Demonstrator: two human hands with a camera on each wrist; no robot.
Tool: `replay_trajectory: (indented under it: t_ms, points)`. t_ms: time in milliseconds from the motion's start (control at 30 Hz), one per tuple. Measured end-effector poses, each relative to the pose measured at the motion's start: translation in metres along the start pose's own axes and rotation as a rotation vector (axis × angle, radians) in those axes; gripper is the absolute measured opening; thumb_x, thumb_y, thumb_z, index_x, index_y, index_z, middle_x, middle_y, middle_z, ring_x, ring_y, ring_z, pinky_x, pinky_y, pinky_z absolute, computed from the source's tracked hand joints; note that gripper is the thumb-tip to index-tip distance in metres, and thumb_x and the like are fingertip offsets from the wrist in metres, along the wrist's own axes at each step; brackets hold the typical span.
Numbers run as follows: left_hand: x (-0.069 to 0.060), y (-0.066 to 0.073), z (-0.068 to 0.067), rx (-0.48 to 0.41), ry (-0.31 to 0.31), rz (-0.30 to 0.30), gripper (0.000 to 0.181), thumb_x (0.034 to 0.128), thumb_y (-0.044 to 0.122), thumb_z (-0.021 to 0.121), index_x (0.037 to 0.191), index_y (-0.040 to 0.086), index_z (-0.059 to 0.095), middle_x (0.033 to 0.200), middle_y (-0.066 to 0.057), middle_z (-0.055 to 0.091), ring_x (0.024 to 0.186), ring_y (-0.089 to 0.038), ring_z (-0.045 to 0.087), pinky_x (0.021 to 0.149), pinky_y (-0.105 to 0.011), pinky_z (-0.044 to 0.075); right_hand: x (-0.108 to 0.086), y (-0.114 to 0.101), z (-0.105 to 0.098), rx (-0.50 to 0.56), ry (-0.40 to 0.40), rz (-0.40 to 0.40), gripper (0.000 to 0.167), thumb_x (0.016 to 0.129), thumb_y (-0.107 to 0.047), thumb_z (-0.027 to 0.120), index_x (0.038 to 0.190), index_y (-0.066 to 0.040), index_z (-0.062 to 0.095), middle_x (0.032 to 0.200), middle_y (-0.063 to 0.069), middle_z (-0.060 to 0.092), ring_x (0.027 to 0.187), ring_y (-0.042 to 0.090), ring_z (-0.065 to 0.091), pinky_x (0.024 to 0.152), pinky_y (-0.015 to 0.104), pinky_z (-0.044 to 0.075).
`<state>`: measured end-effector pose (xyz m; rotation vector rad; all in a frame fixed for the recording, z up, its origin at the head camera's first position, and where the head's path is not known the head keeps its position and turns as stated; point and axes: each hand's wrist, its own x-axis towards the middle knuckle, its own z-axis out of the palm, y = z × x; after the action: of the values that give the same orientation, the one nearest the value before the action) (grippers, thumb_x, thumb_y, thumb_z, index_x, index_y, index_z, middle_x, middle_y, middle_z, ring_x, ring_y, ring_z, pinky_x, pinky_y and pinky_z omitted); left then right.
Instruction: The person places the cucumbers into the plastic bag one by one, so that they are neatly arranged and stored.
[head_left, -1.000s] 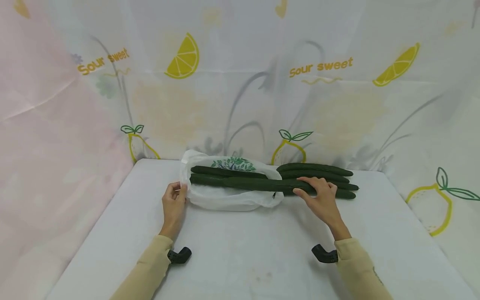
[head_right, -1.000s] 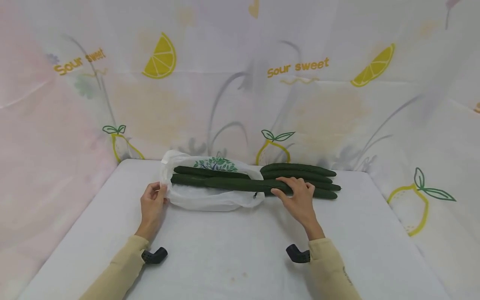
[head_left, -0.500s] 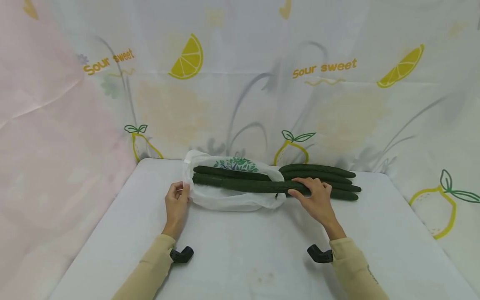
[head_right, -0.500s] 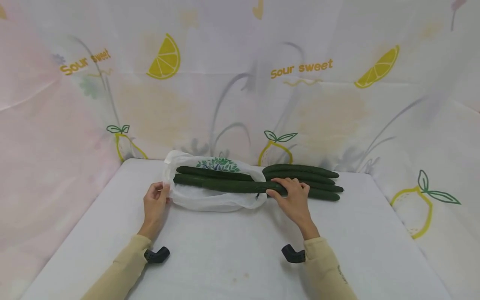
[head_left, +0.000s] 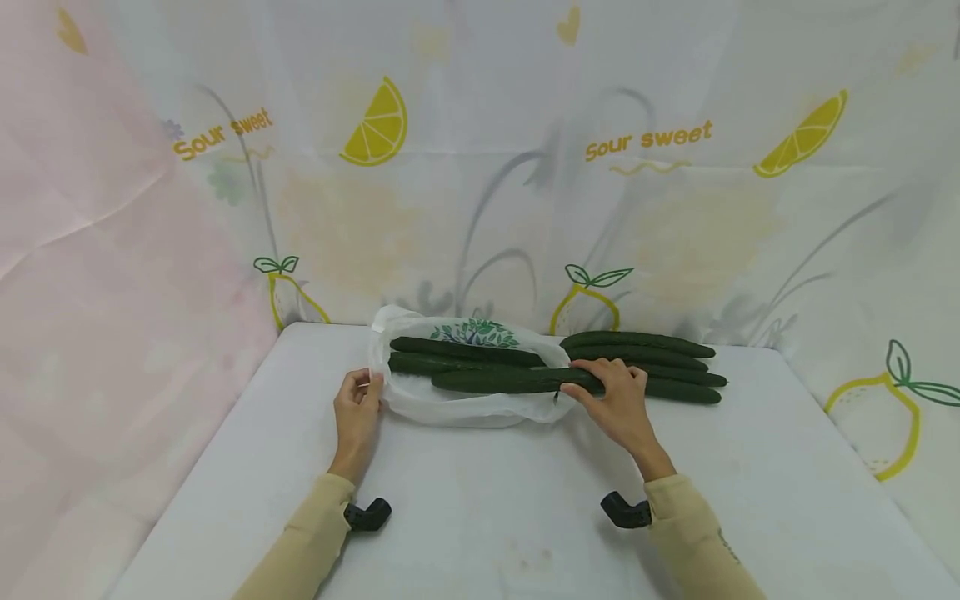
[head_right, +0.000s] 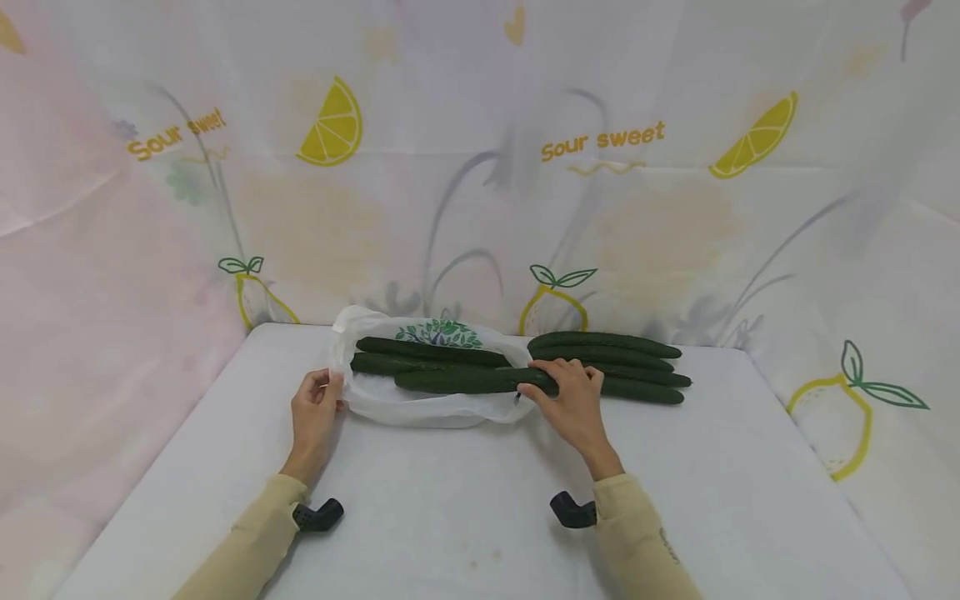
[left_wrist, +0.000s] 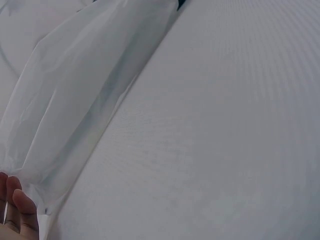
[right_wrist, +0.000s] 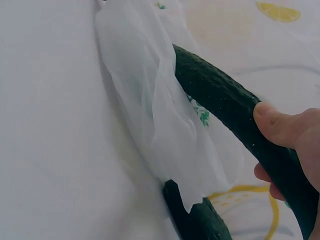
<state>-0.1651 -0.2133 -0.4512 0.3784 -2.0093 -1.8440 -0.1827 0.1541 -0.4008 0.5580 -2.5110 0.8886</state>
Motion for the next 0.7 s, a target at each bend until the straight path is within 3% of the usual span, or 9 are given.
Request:
replay_trajectory:
  t_ms: [67, 200, 467, 700]
  points:
    - [0.004, -0.009, 0.0, 0.0, 0.009, 0.002, 0.033, 0.0949, 0.027, 0.056, 0.117, 0.003, 0.054, 0.102, 0.001, 0.052, 0.075, 0.001, 0.051, 0.061, -0.012, 0.044, 0.001, -0.001, 0.002, 0.007, -0.006, -0.004, 0.042, 0.079, -0.031, 0.075, 0.115, -0.011, 0.066, 0.103, 0.005, 0.068, 0.089, 0.019, 0.049, 0.085, 0.047, 0.021]
    - [0.004, -0.008, 0.001, -0.015, 0.007, -0.008, 0.032, 0.095, 0.026, 0.056, 0.116, 0.003, 0.054, 0.102, 0.001, 0.052, 0.075, 0.001, 0.051, 0.06, -0.012, 0.044, 0.003, -0.004, 0.007, 0.027, -0.015, -0.008, 0.04, 0.079, -0.031, 0.075, 0.113, -0.012, 0.067, 0.103, 0.005, 0.068, 0.09, 0.019, 0.05, 0.087, 0.046, 0.021]
    - [-0.008, 0.017, 0.001, -0.037, -0.014, -0.014, 0.028, 0.095, 0.016, 0.056, 0.114, -0.004, 0.053, 0.097, 0.002, 0.051, 0.073, 0.001, 0.052, 0.06, -0.014, 0.045, 0.003, -0.008, 0.017, 0.048, -0.029, 0.009, 0.042, 0.078, -0.032, 0.075, 0.113, -0.011, 0.067, 0.105, 0.006, 0.068, 0.093, 0.021, 0.051, 0.088, 0.046, 0.021]
    - [-0.009, 0.019, 0.0, -0.03, -0.007, -0.013, 0.027, 0.0951, 0.017, 0.055, 0.113, -0.003, 0.054, 0.097, 0.002, 0.051, 0.073, 0.001, 0.053, 0.061, -0.014, 0.045, 0.006, -0.012, 0.026, 0.041, -0.04, 0.028, 0.042, 0.079, -0.034, 0.074, 0.114, -0.012, 0.067, 0.103, 0.005, 0.068, 0.091, 0.02, 0.051, 0.088, 0.045, 0.023]
